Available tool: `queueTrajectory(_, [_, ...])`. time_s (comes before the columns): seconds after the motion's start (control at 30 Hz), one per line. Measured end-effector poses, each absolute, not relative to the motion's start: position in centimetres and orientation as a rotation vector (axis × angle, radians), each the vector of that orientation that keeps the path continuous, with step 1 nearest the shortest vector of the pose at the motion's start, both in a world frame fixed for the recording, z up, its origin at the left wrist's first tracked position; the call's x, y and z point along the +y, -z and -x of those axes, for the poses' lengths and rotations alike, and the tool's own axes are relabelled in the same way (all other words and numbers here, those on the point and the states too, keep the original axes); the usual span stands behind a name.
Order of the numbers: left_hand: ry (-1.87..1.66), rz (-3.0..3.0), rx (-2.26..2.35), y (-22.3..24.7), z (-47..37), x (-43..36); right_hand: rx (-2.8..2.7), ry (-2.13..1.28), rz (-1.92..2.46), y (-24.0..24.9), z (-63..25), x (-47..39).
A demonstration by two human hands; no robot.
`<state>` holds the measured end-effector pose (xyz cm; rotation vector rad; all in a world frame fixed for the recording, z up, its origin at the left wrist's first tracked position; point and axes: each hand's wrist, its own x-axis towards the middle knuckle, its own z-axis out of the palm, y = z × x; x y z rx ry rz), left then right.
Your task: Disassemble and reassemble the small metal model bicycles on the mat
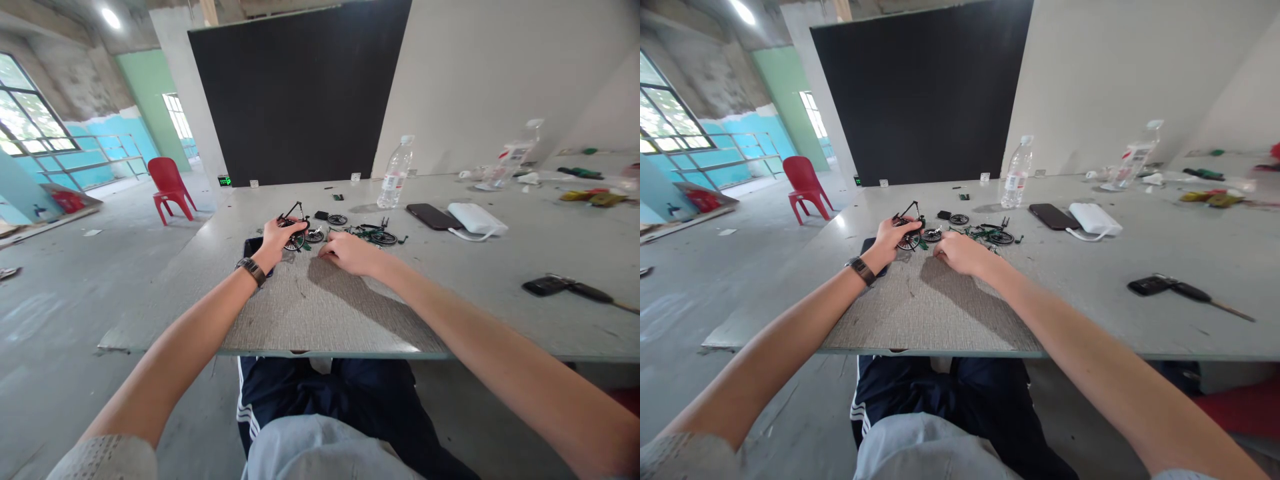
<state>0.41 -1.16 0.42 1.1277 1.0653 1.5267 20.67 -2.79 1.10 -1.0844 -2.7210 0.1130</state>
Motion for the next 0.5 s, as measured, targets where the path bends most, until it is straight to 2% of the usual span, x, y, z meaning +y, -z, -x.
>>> queueTrajectory(0.5, [-1.516, -1.142, 1.085, -0.4, -0.35, -1.22, -2.754, -0.095, 1.148, -1.31, -20.79, -3.08])
